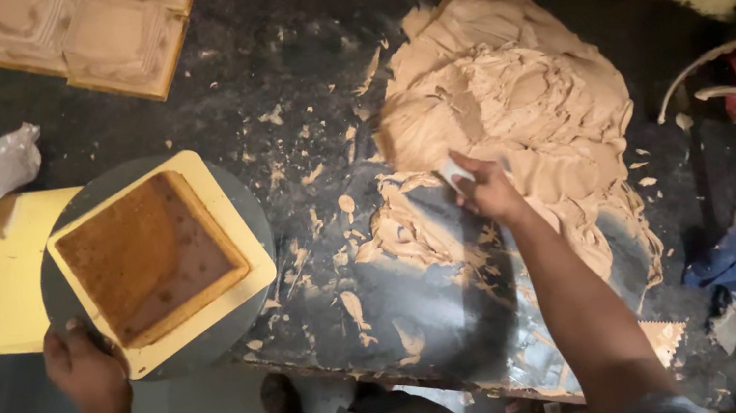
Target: The person frosts a square cake by scooping chocolate frosting from a large pile on the counter using a spatula and spreading it across the top and sides of the cake.
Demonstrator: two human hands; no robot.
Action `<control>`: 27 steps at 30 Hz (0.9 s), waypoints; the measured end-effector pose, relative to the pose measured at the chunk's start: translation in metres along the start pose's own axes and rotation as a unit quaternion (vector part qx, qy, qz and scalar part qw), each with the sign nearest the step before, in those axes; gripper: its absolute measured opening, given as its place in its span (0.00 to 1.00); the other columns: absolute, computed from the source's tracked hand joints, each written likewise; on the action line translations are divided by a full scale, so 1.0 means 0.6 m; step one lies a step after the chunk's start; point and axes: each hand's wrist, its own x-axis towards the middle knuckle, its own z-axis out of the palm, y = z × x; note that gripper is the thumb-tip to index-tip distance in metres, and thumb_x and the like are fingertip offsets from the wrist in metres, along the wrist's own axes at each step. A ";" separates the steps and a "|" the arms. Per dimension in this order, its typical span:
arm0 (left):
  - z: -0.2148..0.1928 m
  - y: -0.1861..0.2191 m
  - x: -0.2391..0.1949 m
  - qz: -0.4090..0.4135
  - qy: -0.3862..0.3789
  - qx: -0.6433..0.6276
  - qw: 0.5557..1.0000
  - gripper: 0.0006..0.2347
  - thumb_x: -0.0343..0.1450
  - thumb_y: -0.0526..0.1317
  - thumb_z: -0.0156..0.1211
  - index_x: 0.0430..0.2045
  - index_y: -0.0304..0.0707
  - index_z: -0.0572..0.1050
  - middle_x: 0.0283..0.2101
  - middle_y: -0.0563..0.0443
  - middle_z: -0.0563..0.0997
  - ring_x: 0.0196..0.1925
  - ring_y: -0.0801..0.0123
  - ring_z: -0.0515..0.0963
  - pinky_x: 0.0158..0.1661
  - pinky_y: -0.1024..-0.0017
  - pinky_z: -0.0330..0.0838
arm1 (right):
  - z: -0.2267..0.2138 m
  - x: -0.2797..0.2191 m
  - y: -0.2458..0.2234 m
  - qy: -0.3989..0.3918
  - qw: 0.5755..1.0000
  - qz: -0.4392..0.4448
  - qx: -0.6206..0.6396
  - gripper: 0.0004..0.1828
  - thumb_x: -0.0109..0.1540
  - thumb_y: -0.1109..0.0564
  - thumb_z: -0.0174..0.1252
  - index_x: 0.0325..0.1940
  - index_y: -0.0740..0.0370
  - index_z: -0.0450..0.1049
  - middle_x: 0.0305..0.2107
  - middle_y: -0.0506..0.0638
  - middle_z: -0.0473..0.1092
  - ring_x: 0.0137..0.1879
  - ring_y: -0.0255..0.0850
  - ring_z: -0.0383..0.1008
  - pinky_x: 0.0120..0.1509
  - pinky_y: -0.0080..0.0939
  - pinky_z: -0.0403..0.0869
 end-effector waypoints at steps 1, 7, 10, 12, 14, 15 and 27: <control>-0.008 0.005 0.003 -0.012 -0.002 0.017 1.000 0.04 0.82 0.34 0.48 0.37 0.42 0.67 0.26 0.60 0.67 0.22 0.81 0.63 0.21 0.79 0.57 | 0.016 -0.022 -0.018 -0.015 1.000 0.021 -0.014 0.30 0.67 0.61 0.55 0.75 0.52 0.64 0.23 0.47 0.69 0.22 0.33 0.62 0.24 0.32 0.62; -0.032 -0.027 0.023 0.050 -0.016 0.118 0.992 0.04 0.81 0.33 0.46 0.41 0.33 0.70 0.31 0.58 0.74 0.29 0.79 0.69 0.29 0.75 0.63 | 0.067 -0.206 -0.061 -0.030 0.999 0.003 -0.023 0.28 0.65 0.60 0.58 0.71 0.57 0.66 0.38 0.38 0.75 0.27 0.27 0.69 0.30 0.31 0.69; -0.037 -0.053 0.039 0.116 -0.011 0.143 0.983 0.10 0.84 0.33 0.52 0.36 0.22 0.66 0.30 0.48 0.71 0.31 0.71 0.68 0.32 0.70 0.64 | 0.081 -0.327 -0.036 0.000 0.996 0.091 -0.003 0.26 0.68 0.55 0.53 0.72 0.50 0.70 0.29 0.51 0.72 0.25 0.33 0.63 0.29 0.35 0.64; -0.038 -0.049 0.046 0.094 -0.042 0.058 0.993 0.07 0.81 0.33 0.51 0.47 0.24 0.68 0.40 0.47 0.74 0.40 0.70 0.72 0.41 0.70 0.69 | 0.105 -0.395 -0.010 0.051 0.992 0.116 0.016 0.26 0.69 0.53 0.51 0.74 0.45 0.68 0.35 0.50 0.71 0.30 0.34 0.62 0.32 0.35 0.66; -0.025 -0.039 0.049 0.078 -0.054 0.026 0.995 0.12 0.79 0.34 0.50 0.55 0.23 0.67 0.48 0.45 0.75 0.47 0.69 0.74 0.49 0.70 0.70 | 0.154 -0.408 0.028 0.177 0.935 -0.053 -0.303 0.27 0.65 0.54 0.55 0.70 0.45 0.71 0.34 0.57 0.68 0.32 0.46 0.68 0.37 0.45 0.72; -0.023 -0.032 0.050 0.073 -0.051 0.040 0.995 0.15 0.79 0.34 0.51 0.58 0.23 0.66 0.50 0.43 0.75 0.50 0.67 0.73 0.52 0.69 0.69 | 0.181 -0.414 0.053 0.228 0.854 -0.127 -0.450 0.27 0.63 0.54 0.57 0.68 0.45 0.73 0.34 0.61 0.67 0.34 0.51 0.71 0.39 0.50 0.74; -0.009 0.017 0.027 0.072 -0.092 0.032 0.993 0.21 0.79 0.36 0.48 0.65 0.19 0.59 0.65 0.29 0.68 0.64 0.53 0.71 0.64 0.64 0.63 | 0.316 -0.437 0.099 0.269 0.888 -0.054 -0.368 0.24 0.60 0.49 0.56 0.60 0.54 0.78 0.30 0.70 0.75 0.38 0.62 0.79 0.46 0.60 0.77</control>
